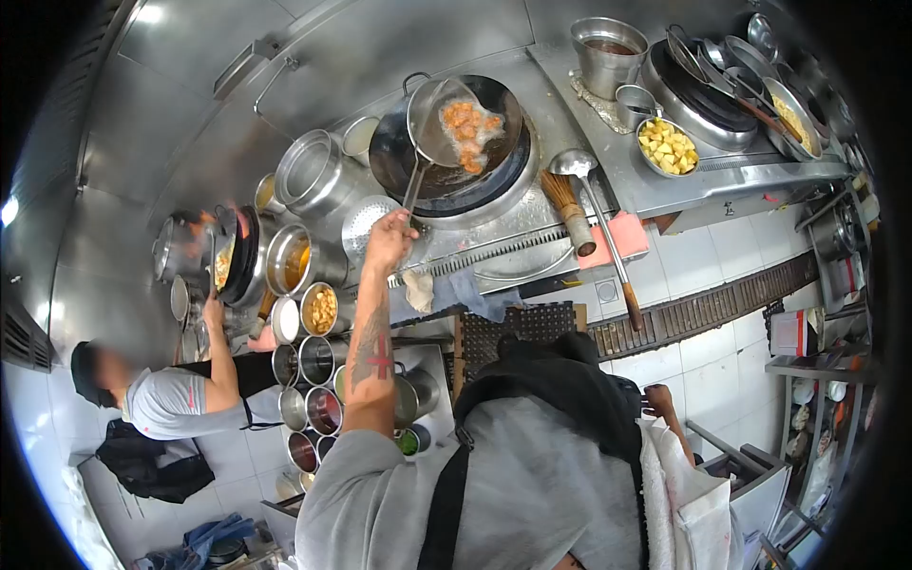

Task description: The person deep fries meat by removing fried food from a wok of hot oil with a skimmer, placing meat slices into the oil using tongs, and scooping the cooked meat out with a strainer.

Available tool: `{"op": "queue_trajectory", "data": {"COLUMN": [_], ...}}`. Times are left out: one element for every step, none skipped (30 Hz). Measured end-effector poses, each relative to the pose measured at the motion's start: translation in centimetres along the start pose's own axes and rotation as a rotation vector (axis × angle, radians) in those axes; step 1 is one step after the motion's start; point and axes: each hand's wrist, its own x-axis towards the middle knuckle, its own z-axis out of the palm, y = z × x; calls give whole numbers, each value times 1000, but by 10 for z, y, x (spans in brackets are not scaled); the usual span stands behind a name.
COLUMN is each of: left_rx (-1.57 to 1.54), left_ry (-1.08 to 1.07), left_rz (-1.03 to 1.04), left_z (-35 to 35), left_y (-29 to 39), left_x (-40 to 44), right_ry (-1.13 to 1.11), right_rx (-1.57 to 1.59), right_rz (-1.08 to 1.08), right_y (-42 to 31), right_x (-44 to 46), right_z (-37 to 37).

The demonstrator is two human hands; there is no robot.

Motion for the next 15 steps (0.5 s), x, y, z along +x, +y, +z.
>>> {"op": "queue_trajectory", "data": {"left_rx": [196, 380, 567, 569, 583, 594, 596, 591, 588, 527, 562, 577, 596, 593, 584], "left_ry": [6, 73, 138, 129, 189, 246, 237, 221, 205, 253, 214, 242, 271, 274, 303], "left_rz": [108, 218, 327, 320, 359, 400, 411, 459, 465, 398, 448, 455, 460, 471, 414], "left_z": [-5, -6, -4, -2, 1, 3, 3, 5, 4, 7, 4, 10, 14, 17, 22], "left_y": [7, 12, 19, 21, 25, 27, 21, 18, 9, 13, 19, 31, 38, 40, 38], "left_x": [-6, -14, -26, -39, -50, -57, -58, -43, -43, -42, -44, -52, -64, -76, -90], "right_ry": [-53, -19, 14, 32, 105, 82, 61, 83, -85, -58, -29, -18, -15, 10, 33], "right_rx": [-34, -25, -15, -64, -106, -103, -97, -150, -120, -182, -244, -313, -308, -277, -249], "right_rz": [-30, -43, -55, -58, -94, -129, -163, -183, -251, -202, -163, -155, -156, -196, -238], "right_y": [0, -2, -17, -33, -47, -62, -70, -85, -65, -69, -85, -98, -97, -100, -103], "right_x": [0, 1, -14, -25, -33, -40, -43, -41, -2, -14, -20, -33, -38, -40, -39], "right_z": [-1, -2, 5, 9, 16, 20, 21, 28, 14, 16, 18, 20, 18, 16, 14]}}
